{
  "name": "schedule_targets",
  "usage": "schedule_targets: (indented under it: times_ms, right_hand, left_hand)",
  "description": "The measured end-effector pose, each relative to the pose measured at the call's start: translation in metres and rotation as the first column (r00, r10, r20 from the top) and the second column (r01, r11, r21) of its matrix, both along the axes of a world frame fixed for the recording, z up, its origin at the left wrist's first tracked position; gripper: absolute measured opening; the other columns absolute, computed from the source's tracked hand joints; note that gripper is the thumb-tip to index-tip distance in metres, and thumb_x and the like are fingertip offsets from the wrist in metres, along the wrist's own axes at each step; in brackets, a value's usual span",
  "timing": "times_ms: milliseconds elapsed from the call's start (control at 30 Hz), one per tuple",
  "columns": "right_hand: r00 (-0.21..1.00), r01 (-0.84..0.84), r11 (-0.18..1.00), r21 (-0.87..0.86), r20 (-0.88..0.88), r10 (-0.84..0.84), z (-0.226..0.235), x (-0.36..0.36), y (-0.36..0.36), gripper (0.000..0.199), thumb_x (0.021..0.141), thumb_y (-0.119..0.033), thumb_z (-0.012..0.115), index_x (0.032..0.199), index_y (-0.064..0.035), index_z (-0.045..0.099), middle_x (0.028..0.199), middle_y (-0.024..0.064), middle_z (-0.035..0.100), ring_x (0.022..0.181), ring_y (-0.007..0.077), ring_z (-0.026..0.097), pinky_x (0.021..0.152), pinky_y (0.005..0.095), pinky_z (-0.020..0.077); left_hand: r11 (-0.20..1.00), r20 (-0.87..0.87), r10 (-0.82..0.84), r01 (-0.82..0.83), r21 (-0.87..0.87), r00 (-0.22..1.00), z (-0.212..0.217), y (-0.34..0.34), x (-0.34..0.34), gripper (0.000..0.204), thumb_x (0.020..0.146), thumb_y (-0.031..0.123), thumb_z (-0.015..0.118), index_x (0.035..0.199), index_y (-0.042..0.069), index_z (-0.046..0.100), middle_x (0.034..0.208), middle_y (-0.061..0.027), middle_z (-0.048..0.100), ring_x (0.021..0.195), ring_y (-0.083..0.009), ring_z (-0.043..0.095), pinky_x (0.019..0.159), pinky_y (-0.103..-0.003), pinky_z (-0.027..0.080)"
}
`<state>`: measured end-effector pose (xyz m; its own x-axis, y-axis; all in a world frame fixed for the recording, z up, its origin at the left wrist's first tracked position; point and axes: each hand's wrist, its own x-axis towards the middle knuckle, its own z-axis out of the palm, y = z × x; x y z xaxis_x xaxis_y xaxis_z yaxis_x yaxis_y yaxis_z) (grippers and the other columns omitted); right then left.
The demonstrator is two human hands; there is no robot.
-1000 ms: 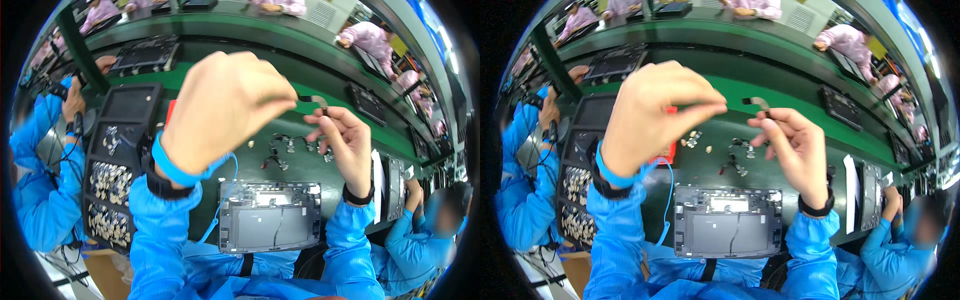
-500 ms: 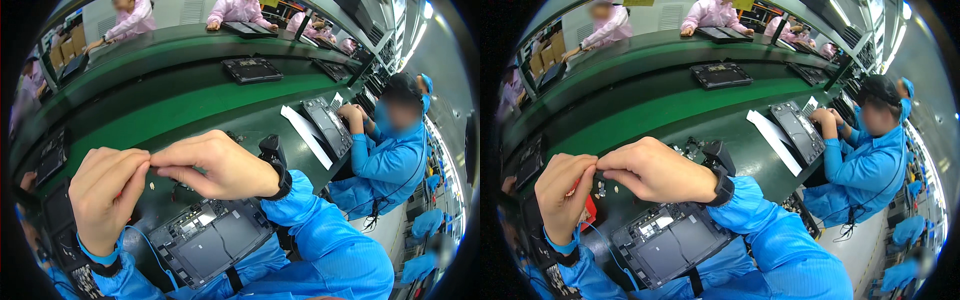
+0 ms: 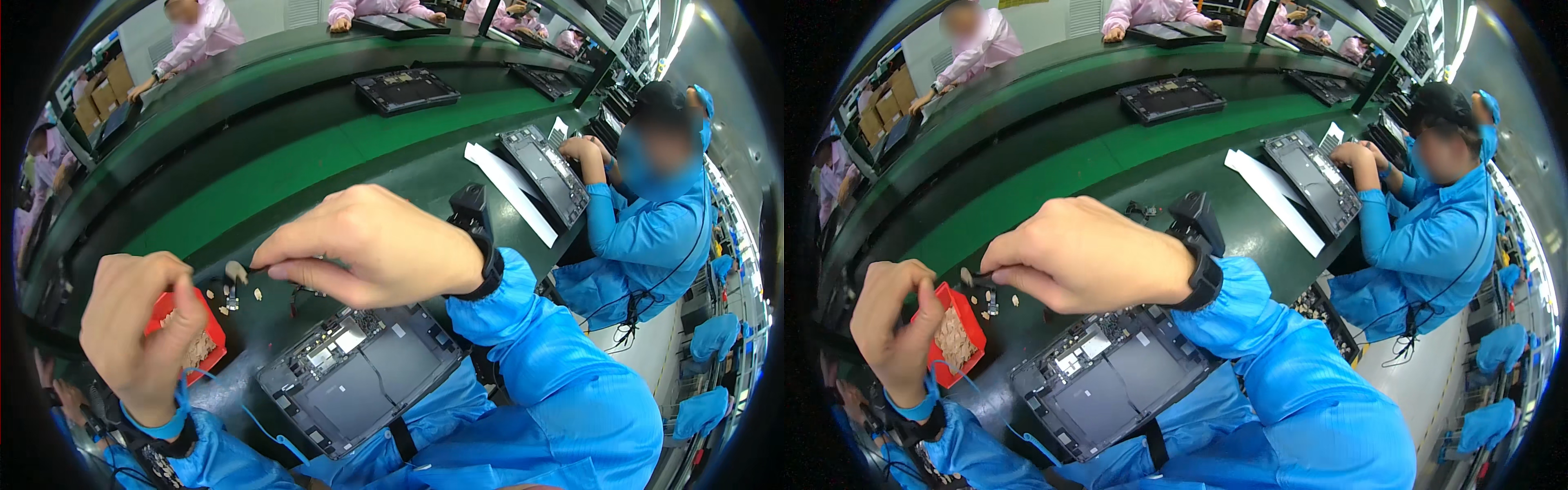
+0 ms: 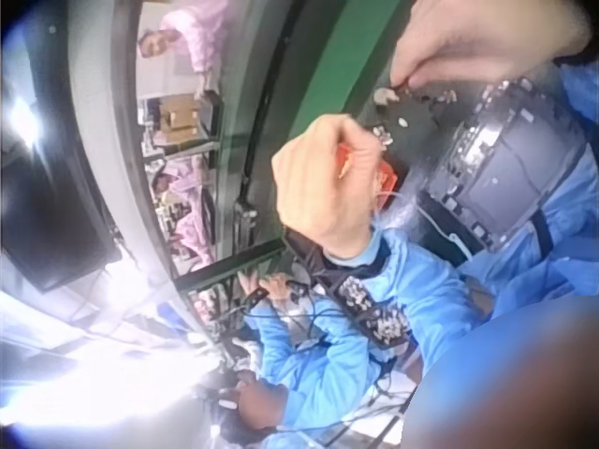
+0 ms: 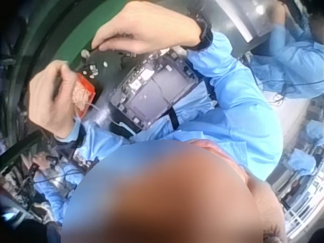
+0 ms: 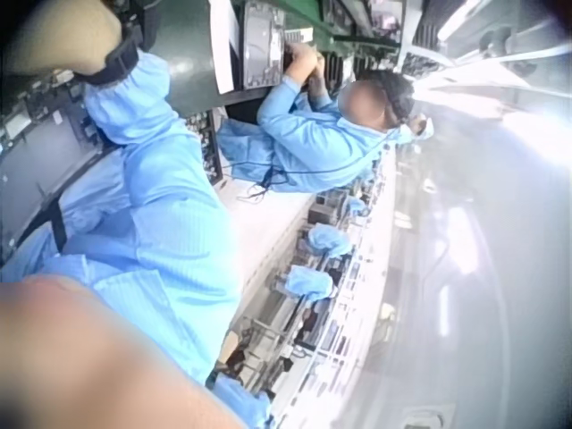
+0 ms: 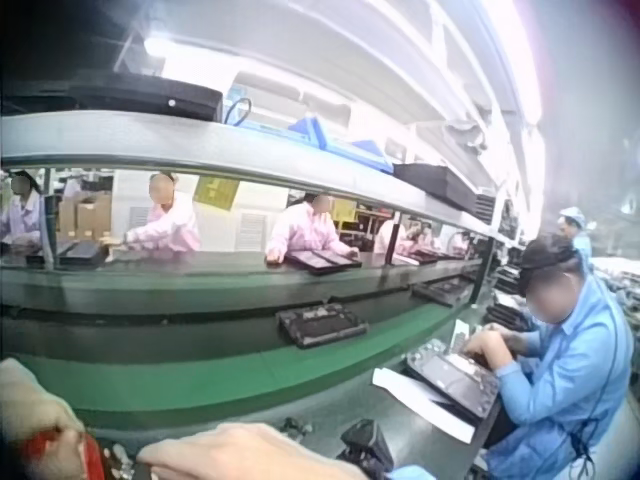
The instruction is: The recorder is assembling an electronic device, specifically attaching components like a battery and wiring inside a tablet or laptop chassis.
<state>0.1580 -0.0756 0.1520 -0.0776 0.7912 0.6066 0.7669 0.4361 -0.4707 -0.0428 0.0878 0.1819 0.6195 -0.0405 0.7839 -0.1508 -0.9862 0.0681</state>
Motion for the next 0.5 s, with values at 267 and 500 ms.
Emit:
schedule_targets:
  times_ms: [267, 500]
  right_hand:
    - [0.999, 0.002, 1.0, 0.017, -0.044, -0.002, 0.001, 0.006, 0.007, 0.017, 0.09, -0.01, 0.069, 0.105, -0.0049, 0.076, 0.086, 0.0155, 0.074, 0.077, 0.0354, 0.071, 0.069, 0.0413, 0.0566]
    - [0.976, 0.16, 0.977, -0.144, -0.127, -0.179, 0.005, 0.001, 0.005, 0.017, 0.093, -0.003, 0.071, 0.108, 0.005, 0.074, 0.089, 0.0173, 0.077, 0.079, 0.0249, 0.078, 0.071, 0.0309, 0.059]
  left_hand:
    - [0.865, -0.326, 0.282, -0.386, -0.321, 0.902, -0.005, 0.04, -0.045, 0.009, 0.087, -0.001, 0.068, 0.091, -0.009, 0.066, 0.078, -0.0069, 0.067, 0.076, -0.0108, 0.062, 0.075, -0.028, 0.051]
    - [0.881, -0.327, 0.138, -0.267, -0.391, 0.935, -0.01, 0.026, -0.023, 0.017, 0.084, 0.009, 0.078, 0.09, -0.006, 0.076, 0.079, -0.0132, 0.076, 0.075, -0.0137, 0.072, 0.071, -0.029, 0.055]
